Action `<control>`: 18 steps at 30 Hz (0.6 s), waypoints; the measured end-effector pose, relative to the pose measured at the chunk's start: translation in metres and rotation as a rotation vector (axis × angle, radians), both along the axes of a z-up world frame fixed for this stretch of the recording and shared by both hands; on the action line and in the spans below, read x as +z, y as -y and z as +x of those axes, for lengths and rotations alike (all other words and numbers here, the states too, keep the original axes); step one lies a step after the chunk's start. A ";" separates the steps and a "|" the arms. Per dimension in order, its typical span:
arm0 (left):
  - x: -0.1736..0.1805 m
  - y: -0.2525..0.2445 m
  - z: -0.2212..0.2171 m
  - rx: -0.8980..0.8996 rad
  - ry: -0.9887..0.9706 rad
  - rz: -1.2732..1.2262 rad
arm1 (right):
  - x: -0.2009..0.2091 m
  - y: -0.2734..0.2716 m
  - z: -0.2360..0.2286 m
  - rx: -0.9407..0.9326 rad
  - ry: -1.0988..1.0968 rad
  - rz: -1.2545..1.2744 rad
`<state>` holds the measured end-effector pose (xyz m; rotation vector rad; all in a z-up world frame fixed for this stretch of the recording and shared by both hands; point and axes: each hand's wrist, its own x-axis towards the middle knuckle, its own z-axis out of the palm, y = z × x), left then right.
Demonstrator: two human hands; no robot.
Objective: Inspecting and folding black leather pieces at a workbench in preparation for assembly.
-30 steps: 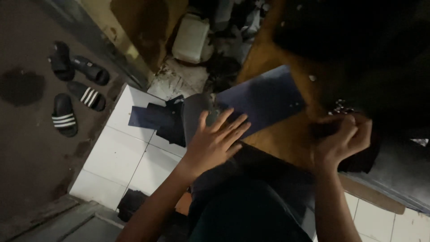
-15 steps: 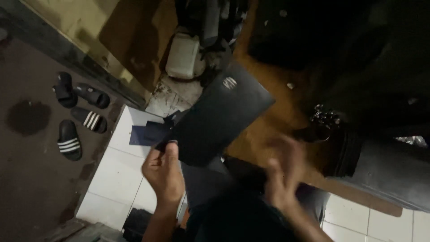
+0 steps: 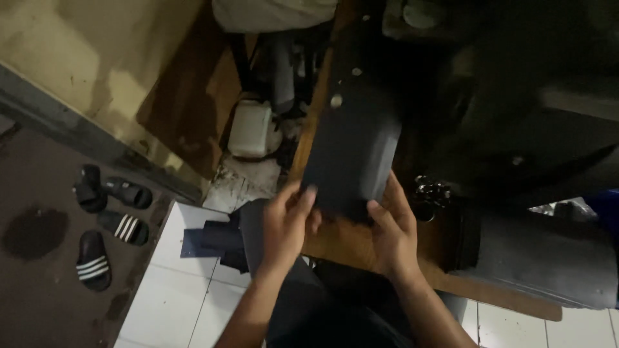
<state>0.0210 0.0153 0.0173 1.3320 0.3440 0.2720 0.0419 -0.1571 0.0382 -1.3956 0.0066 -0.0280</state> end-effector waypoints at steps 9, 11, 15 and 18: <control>0.035 -0.001 0.152 -0.228 0.196 0.008 | -0.041 0.042 -0.056 0.290 -0.101 0.158; 0.041 0.002 0.176 -0.262 0.109 0.065 | -0.045 0.052 -0.069 0.287 -0.131 0.127; 0.024 0.011 0.221 -0.251 0.182 0.030 | -0.034 0.064 -0.078 -0.030 -0.183 -0.248; 0.030 0.013 0.218 -0.163 0.267 0.614 | -0.035 0.072 -0.065 -0.420 0.081 -0.713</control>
